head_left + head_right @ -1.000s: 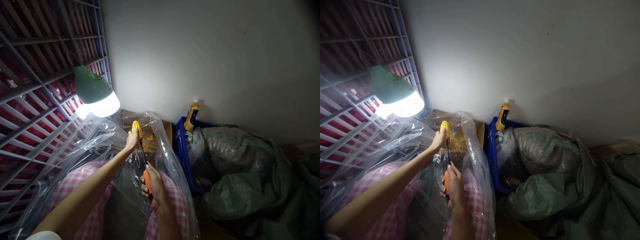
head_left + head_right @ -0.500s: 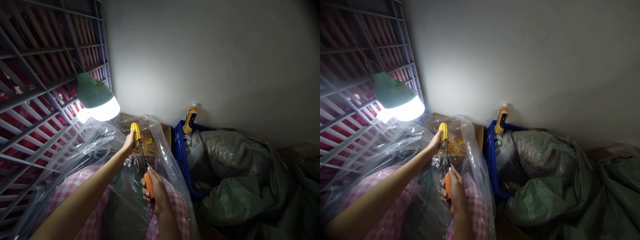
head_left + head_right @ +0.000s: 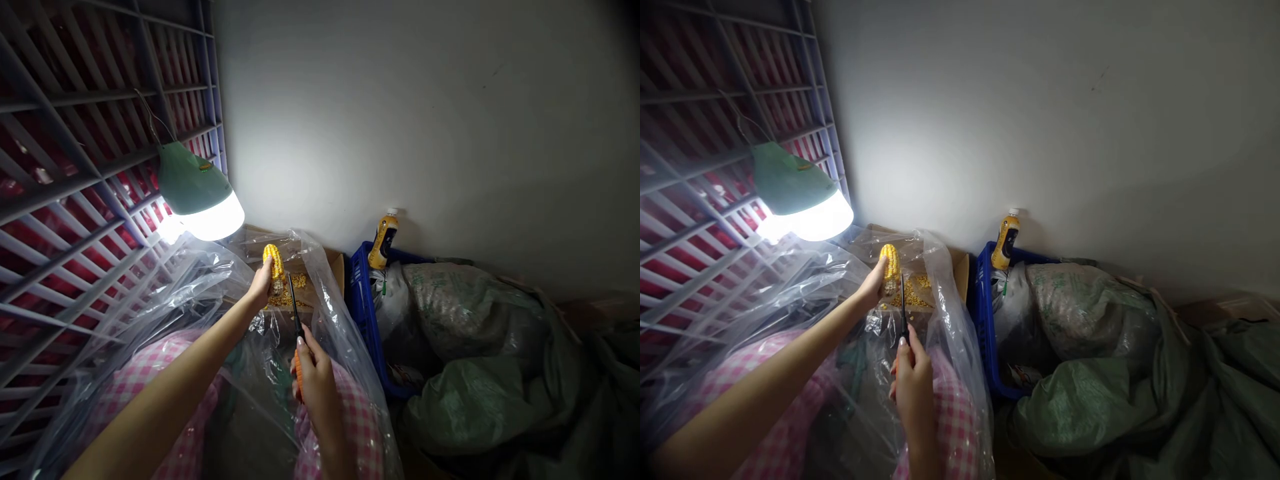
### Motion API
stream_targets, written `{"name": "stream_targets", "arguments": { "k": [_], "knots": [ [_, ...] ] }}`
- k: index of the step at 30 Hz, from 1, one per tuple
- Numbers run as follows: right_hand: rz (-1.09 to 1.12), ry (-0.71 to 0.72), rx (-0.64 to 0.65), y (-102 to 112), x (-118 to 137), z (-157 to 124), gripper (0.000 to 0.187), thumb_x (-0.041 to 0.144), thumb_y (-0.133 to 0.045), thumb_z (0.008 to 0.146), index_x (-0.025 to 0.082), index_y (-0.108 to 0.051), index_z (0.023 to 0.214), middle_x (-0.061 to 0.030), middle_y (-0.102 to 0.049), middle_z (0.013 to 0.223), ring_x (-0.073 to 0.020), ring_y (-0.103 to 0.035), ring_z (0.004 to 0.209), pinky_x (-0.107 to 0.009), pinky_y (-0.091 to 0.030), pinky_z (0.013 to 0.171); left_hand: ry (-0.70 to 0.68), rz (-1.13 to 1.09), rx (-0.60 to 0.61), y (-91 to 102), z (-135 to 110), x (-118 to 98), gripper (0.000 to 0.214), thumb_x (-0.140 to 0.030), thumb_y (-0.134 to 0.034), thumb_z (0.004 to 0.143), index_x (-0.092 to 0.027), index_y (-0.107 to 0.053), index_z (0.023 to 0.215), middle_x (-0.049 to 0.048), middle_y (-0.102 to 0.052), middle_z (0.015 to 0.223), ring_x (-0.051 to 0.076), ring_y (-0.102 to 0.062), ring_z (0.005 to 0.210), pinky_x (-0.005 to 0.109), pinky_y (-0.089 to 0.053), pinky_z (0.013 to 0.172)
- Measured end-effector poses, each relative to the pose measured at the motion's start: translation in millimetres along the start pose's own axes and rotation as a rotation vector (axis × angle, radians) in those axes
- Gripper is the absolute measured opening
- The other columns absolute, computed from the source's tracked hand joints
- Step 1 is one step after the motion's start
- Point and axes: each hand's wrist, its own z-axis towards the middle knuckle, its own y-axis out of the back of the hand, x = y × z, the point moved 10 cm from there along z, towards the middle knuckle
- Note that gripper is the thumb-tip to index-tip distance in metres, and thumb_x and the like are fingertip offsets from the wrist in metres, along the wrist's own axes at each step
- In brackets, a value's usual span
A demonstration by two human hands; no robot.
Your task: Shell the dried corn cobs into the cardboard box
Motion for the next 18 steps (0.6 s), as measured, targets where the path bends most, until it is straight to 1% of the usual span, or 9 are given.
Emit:
{"name": "stream_targets", "arguments": {
  "k": [3,6,8,10,13,16,18],
  "knots": [
    [-0.131,0.053,0.003,-1.8,2.1,1.4,0.056,0.041,-0.049,0.078,0.015,-0.045,0.128,0.0067,-0.039,0.052,-0.0035,-0.028,0.034,-0.017,-0.025,0.031,0.002,0.007,-0.005,-1.0,-1.3,-1.4,0.044,-0.052,-0.040,0.080,-0.016,-0.054,0.100,0.0109,-0.064,0.083,0.018,-0.061,0.063,0.028,-0.049,0.053],
    [-0.171,0.073,-0.014,0.1,0.7,2.9,0.055,0.040,-0.051,0.077,0.016,-0.048,0.126,0.0047,-0.044,0.053,-0.0049,-0.030,0.036,-0.018,-0.027,0.032,0.017,-0.004,-0.005,-2.8,-4.4,-1.9,0.041,-0.050,-0.040,0.080,-0.017,-0.054,0.100,0.0058,-0.060,0.070,0.016,-0.058,0.056,0.029,-0.048,0.053],
    [-0.177,0.086,-0.023,1.5,0.3,3.6,0.053,0.039,-0.052,0.077,0.017,-0.050,0.125,0.0037,-0.045,0.054,-0.0059,-0.032,0.036,-0.019,-0.027,0.033,0.031,-0.005,-0.010,-3.2,-6.9,-1.3,0.041,-0.050,-0.040,0.079,-0.018,-0.053,0.100,0.0031,-0.056,0.063,0.016,-0.056,0.051,0.028,-0.046,0.047],
    [-0.170,0.095,-0.030,2.2,0.3,3.8,0.052,0.039,-0.053,0.076,0.018,-0.051,0.124,0.0030,-0.046,0.054,-0.0065,-0.033,0.037,-0.020,-0.028,0.033,0.052,0.010,-0.006,-4.3,-9.0,0.8,0.042,-0.052,-0.040,0.078,-0.018,-0.053,0.099,0.0024,-0.054,0.060,0.017,-0.055,0.049,0.027,-0.042,0.041],
    [-0.165,0.098,-0.046,2.7,0.3,3.7,0.052,0.038,-0.053,0.076,0.018,-0.051,0.124,0.0024,-0.047,0.055,-0.0070,-0.034,0.038,-0.020,-0.028,0.033,0.057,0.035,-0.001,-5.1,-9.6,3.4,0.047,-0.058,-0.042,0.075,-0.019,-0.055,0.099,0.0047,-0.056,0.063,0.019,-0.057,0.052,0.029,-0.043,0.042],
    [-0.178,0.072,-0.044,1.0,-0.7,4.2,0.053,0.039,-0.052,0.077,0.016,-0.050,0.125,0.0029,-0.045,0.054,-0.0064,-0.033,0.036,-0.019,-0.027,0.032,0.029,0.081,-0.021,-2.1,-6.5,4.2,0.054,-0.062,-0.047,0.071,-0.018,-0.057,0.098,0.0092,-0.061,0.072,0.024,-0.061,0.062,0.033,-0.048,0.050],
    [-0.183,0.032,-0.022,-1.0,-2.3,5.2,0.053,0.039,-0.051,0.078,0.015,-0.049,0.126,0.0044,-0.042,0.052,-0.0053,-0.031,0.034,-0.018,-0.026,0.030,-0.004,0.111,-0.034,0.9,-3.3,3.1,0.054,-0.062,-0.049,0.070,-0.016,-0.059,0.096,0.0121,-0.062,0.076,0.028,-0.062,0.070,0.036,-0.049,0.056]
  ]
}}
